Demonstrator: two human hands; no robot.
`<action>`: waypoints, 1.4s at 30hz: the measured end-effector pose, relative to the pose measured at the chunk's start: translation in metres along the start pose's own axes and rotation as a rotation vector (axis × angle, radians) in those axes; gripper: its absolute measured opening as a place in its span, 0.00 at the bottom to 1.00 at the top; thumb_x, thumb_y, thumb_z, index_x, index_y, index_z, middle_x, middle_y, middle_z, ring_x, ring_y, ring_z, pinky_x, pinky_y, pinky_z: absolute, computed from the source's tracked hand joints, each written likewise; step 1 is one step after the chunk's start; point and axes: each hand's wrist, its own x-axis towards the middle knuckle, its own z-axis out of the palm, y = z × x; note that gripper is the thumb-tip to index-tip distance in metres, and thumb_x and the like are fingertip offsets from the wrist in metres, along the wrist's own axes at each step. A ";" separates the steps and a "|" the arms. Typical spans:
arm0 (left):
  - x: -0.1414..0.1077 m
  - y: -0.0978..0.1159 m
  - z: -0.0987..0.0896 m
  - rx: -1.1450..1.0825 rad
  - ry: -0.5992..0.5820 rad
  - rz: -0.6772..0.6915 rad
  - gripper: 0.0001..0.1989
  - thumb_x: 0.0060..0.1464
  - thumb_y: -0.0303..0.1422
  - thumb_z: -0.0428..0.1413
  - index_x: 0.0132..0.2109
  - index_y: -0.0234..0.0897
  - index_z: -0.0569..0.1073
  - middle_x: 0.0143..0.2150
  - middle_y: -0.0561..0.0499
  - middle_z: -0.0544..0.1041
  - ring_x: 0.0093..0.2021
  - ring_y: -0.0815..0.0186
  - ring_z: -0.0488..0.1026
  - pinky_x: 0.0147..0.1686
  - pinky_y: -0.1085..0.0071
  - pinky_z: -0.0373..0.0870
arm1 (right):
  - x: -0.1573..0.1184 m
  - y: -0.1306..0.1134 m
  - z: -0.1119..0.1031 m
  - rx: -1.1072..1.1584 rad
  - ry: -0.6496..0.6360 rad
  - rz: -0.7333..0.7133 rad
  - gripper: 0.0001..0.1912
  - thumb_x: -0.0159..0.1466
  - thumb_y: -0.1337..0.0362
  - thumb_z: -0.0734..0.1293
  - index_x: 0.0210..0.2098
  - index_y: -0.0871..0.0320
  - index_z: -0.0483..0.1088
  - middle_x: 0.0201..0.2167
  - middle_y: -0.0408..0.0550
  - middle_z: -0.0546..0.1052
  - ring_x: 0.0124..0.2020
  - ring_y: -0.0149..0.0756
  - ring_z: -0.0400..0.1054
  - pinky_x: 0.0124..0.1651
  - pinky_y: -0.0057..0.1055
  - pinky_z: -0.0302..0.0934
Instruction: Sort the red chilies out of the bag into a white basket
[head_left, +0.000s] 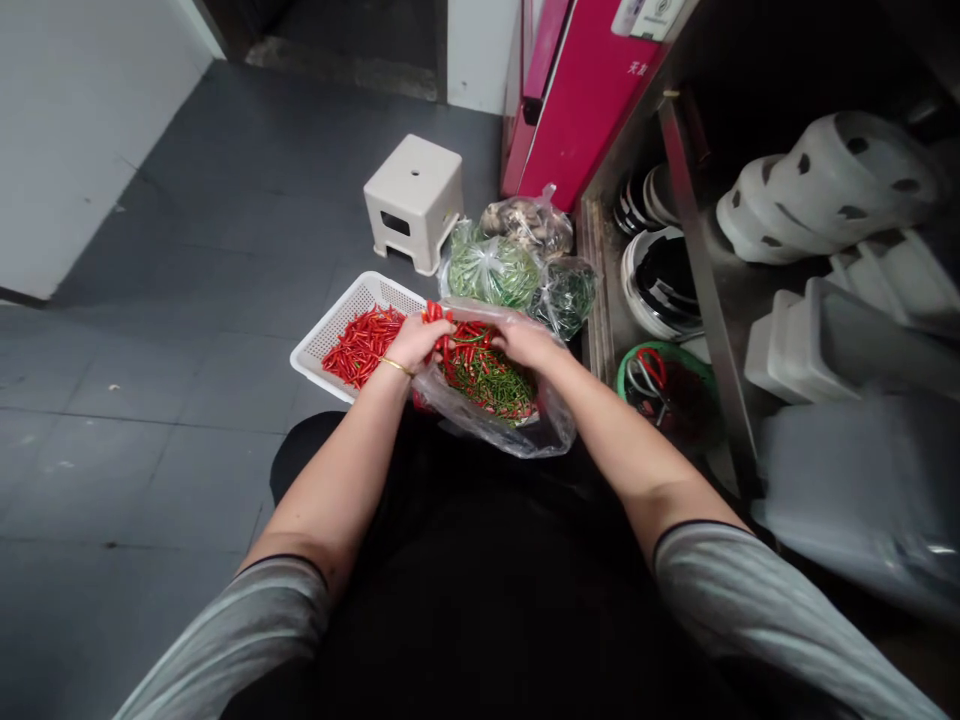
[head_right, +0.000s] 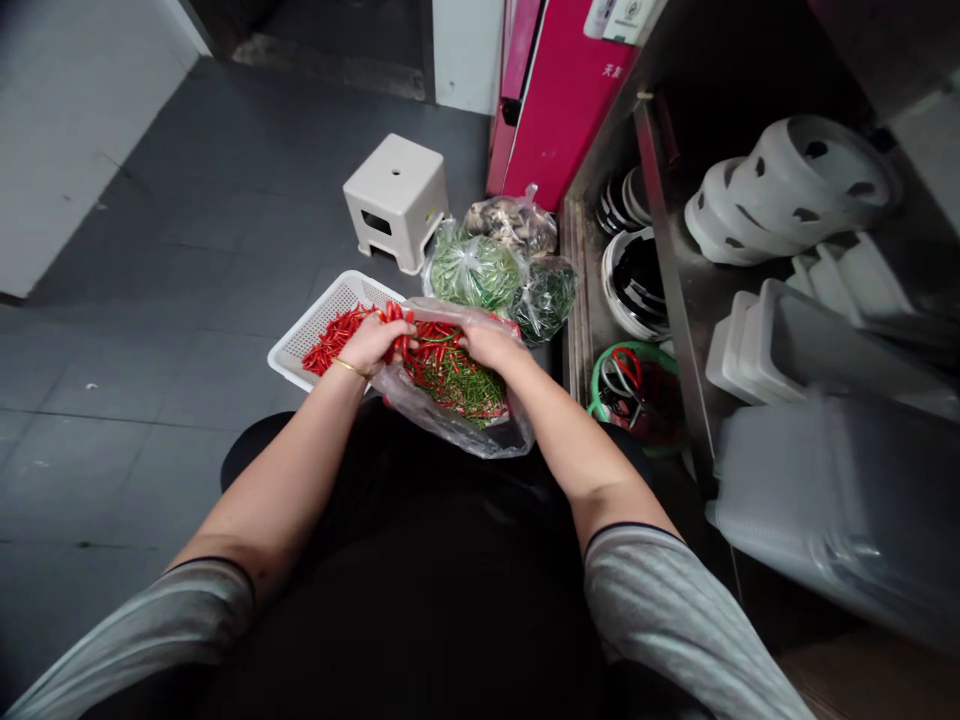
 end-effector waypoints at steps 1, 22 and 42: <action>0.002 0.004 -0.003 -0.073 0.050 0.010 0.09 0.38 0.31 0.59 0.29 0.32 0.71 0.21 0.50 0.75 0.17 0.73 0.66 0.14 0.78 0.58 | 0.007 0.006 -0.004 -0.018 0.017 0.070 0.20 0.69 0.62 0.60 0.59 0.59 0.65 0.54 0.55 0.72 0.53 0.43 0.67 0.55 0.35 0.59; -0.009 -0.005 0.028 0.227 -0.068 0.234 0.09 0.39 0.28 0.60 0.32 0.34 0.70 0.26 0.52 0.73 0.26 0.69 0.67 0.30 0.71 0.66 | -0.013 -0.021 -0.027 -0.189 0.101 0.052 0.19 0.71 0.61 0.53 0.48 0.63 0.71 0.50 0.61 0.70 0.45 0.45 0.69 0.47 0.35 0.61; -0.015 -0.004 0.024 -0.036 -0.211 0.052 0.10 0.41 0.30 0.64 0.29 0.32 0.71 0.17 0.56 0.67 0.15 0.77 0.58 0.15 0.77 0.52 | -0.008 -0.015 -0.006 0.799 0.118 0.060 0.09 0.68 0.59 0.58 0.37 0.58 0.64 0.26 0.44 0.74 0.25 0.31 0.69 0.33 0.27 0.62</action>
